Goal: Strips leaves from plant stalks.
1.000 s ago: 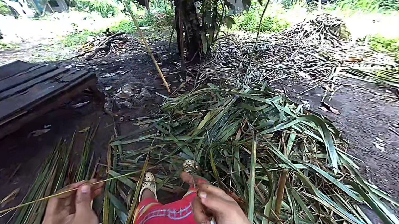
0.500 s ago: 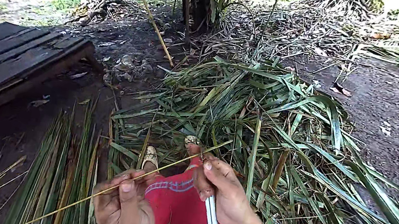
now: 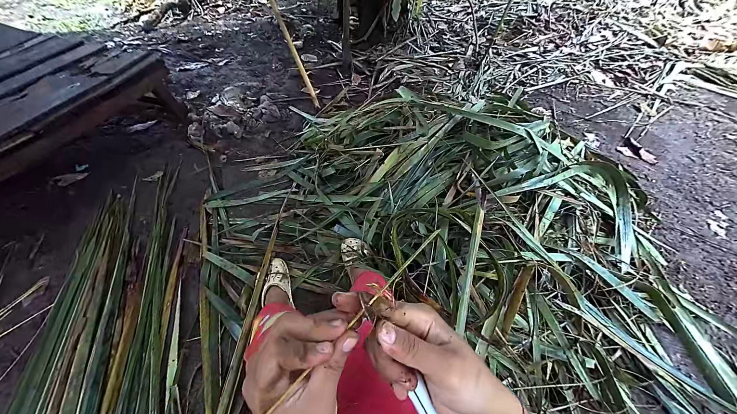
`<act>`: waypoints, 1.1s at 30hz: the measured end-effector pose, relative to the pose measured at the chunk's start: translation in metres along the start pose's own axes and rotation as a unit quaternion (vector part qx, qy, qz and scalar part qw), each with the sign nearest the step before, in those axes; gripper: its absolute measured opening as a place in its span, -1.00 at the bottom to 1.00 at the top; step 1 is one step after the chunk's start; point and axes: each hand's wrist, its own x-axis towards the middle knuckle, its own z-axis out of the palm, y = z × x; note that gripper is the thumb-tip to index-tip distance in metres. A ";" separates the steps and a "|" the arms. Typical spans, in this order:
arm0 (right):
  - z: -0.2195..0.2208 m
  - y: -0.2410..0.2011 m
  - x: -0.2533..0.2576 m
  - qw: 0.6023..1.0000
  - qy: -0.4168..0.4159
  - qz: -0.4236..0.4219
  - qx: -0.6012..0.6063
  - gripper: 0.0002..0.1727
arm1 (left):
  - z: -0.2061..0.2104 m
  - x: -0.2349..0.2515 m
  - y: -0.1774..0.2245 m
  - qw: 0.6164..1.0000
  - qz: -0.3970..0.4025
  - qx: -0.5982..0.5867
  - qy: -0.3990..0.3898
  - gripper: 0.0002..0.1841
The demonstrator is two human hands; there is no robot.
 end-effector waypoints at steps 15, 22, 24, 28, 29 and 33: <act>-0.018 -0.007 -0.011 1.000 -0.006 0.024 0.007 -0.60 | 0.003 -0.008 -0.019 0.999 0.027 -0.001 -0.029 -0.85; -0.063 -0.020 0.002 0.970 0.189 -0.151 0.001 -0.61 | 0.006 -0.012 -0.002 0.987 -0.097 -0.106 0.071 -0.83; -0.060 -0.019 -0.001 0.974 0.173 -0.149 -0.008 -0.52 | 0.007 -0.013 -0.003 0.981 -0.122 -0.119 0.096 -0.83; -0.010 0.007 -0.009 0.998 0.028 -0.025 -0.052 -0.44 | 0.017 -0.015 -0.003 0.963 -0.182 -0.155 0.128 -0.83; -0.007 0.012 -0.008 0.999 0.010 -0.024 -0.042 -0.53 | 0.018 -0.014 0.000 0.958 -0.190 -0.168 0.133 -0.83; -0.032 0.000 -0.002 0.989 0.123 -0.081 0.001 -0.64 | 0.006 -0.013 0.008 0.958 -0.185 -0.174 0.135 -0.83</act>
